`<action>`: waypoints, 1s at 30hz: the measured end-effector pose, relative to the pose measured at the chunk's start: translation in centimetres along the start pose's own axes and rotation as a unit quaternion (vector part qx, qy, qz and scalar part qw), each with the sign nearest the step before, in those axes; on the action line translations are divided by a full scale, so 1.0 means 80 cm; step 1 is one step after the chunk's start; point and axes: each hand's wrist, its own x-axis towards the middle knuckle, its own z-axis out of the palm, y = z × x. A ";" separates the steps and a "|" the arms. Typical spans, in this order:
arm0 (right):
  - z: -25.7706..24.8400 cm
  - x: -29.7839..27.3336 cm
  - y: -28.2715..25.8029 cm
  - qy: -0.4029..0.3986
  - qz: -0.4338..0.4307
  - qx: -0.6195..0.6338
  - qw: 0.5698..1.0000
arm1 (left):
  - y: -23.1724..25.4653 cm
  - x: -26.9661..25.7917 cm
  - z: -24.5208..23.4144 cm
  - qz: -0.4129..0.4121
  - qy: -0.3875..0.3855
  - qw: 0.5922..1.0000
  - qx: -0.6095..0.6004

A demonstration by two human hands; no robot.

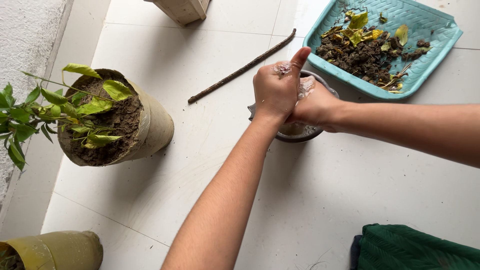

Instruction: The person uses a wooden stick to loosen soil in a potted plant, clears debris into a tray, wipes the floor and the exterior of the pot with a red cloth, and then uses the stick to loosen soil in a snake plant.

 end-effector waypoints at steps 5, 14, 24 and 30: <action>0.004 0.009 0.016 0.041 -0.054 -0.272 0.960 | -0.008 0.001 0.015 -0.105 0.040 0.990 0.080; 0.000 0.015 0.007 0.058 -0.128 -0.445 0.884 | 0.004 0.015 0.013 -0.237 0.088 0.968 0.008; -0.010 0.008 -0.003 0.077 -0.149 -0.423 0.890 | 0.029 0.020 0.004 -0.358 0.097 0.917 -0.147; -0.018 0.012 -0.005 0.068 -0.165 -0.499 0.848 | 0.019 0.029 0.008 -0.400 0.098 0.885 -0.218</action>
